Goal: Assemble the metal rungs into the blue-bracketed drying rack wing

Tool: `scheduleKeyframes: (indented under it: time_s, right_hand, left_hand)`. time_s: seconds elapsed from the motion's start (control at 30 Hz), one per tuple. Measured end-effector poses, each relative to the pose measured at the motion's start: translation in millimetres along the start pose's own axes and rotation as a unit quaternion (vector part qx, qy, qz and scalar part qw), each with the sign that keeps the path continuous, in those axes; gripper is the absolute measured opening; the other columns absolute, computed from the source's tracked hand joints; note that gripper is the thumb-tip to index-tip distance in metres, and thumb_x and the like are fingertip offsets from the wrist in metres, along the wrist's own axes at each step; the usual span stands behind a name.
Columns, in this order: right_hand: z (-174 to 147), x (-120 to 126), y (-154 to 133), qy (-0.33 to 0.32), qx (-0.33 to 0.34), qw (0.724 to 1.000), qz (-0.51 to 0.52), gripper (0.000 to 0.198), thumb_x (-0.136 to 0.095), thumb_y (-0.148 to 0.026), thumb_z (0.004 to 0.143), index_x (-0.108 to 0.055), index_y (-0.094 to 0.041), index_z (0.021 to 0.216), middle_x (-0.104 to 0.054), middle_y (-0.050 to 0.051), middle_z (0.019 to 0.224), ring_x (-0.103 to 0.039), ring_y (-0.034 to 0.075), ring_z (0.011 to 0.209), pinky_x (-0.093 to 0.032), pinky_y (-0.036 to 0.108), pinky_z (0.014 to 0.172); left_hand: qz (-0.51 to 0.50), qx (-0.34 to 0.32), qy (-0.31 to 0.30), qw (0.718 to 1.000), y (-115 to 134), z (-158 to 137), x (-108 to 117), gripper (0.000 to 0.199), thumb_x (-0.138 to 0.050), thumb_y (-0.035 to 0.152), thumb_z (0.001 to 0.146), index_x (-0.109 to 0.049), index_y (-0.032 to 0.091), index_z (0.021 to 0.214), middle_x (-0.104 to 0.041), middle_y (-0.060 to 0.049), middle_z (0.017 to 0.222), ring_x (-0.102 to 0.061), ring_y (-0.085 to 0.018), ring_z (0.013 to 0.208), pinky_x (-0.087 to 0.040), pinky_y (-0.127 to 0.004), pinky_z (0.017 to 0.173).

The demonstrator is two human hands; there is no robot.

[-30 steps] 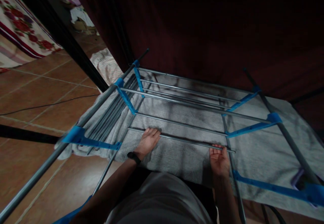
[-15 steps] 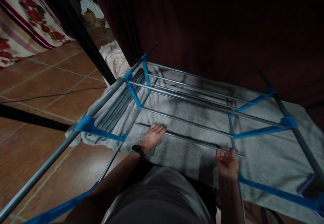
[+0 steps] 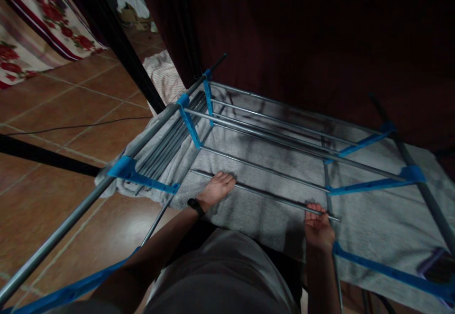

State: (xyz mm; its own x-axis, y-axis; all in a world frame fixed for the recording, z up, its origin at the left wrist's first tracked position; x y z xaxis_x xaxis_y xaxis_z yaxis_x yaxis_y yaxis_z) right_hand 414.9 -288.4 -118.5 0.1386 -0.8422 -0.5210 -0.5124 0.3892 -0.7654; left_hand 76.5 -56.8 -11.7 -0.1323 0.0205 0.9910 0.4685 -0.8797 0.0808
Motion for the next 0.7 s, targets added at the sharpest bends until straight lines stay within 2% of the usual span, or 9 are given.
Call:
scheduleKeyframes:
  time_s: [0.2, 0.47, 0.7]
  right_hand:
    - [-4.9, 0.4, 1.9, 0.018, 0.002, 1.0, -0.009, 0.007, -0.064, -0.024, 0.092, -0.07, -0.022, 0.088, -0.074, 0.0, 0.102, -0.073, 0.013, 0.103, -0.052, 0.039, 0.115]
    - [-1.1, 2.5, 3.6, 0.006, 0.015, 0.999, -0.027, 0.012, -0.074, -0.033, 0.087, -0.069, -0.022, 0.088, -0.074, -0.001, 0.099, -0.073, 0.016, 0.105, -0.047, 0.047, 0.12]
    - [0.3, 4.1, 5.0, 0.009, 0.003, 0.999, -0.035, 0.008, -0.064, -0.028, 0.091, -0.07, -0.022, 0.09, -0.074, 0.001, 0.106, -0.071, 0.015, 0.112, -0.044, 0.044, 0.123]
  left_hand:
    - [0.015, -0.023, 0.002, 1.0, 5.8, -0.5, 0.5, 0.023, -0.051, 0.01, 0.1, -0.067, 0.014, 0.116, -0.069, -0.011, 0.108, -0.062, -0.024, 0.103, -0.044, -0.039, 0.096]
    - [0.028, -0.031, 0.009, 0.999, 9.0, -0.6, 3.7, 0.026, -0.047, 0.01, 0.102, -0.067, 0.014, 0.118, -0.069, -0.012, 0.112, -0.062, -0.024, 0.104, -0.044, -0.039, 0.096]
    - [0.029, -0.036, 0.015, 0.999, 9.0, -2.1, 2.0, 0.03, -0.048, 0.01, 0.101, -0.066, 0.014, 0.124, -0.069, -0.012, 0.113, -0.063, -0.024, 0.108, -0.044, -0.039, 0.1]
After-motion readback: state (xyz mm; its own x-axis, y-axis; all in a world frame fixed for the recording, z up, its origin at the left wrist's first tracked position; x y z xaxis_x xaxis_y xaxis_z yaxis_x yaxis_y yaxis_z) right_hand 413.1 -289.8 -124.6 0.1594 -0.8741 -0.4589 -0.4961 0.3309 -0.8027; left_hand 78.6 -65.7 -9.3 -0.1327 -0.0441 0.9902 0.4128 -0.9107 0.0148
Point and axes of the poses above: each hand's wrist, its own z-axis towards the middle knuckle, its own x-axis out of the back of the hand, y = z × x, the point moved 9 cm from there along z, towards the middle knuckle
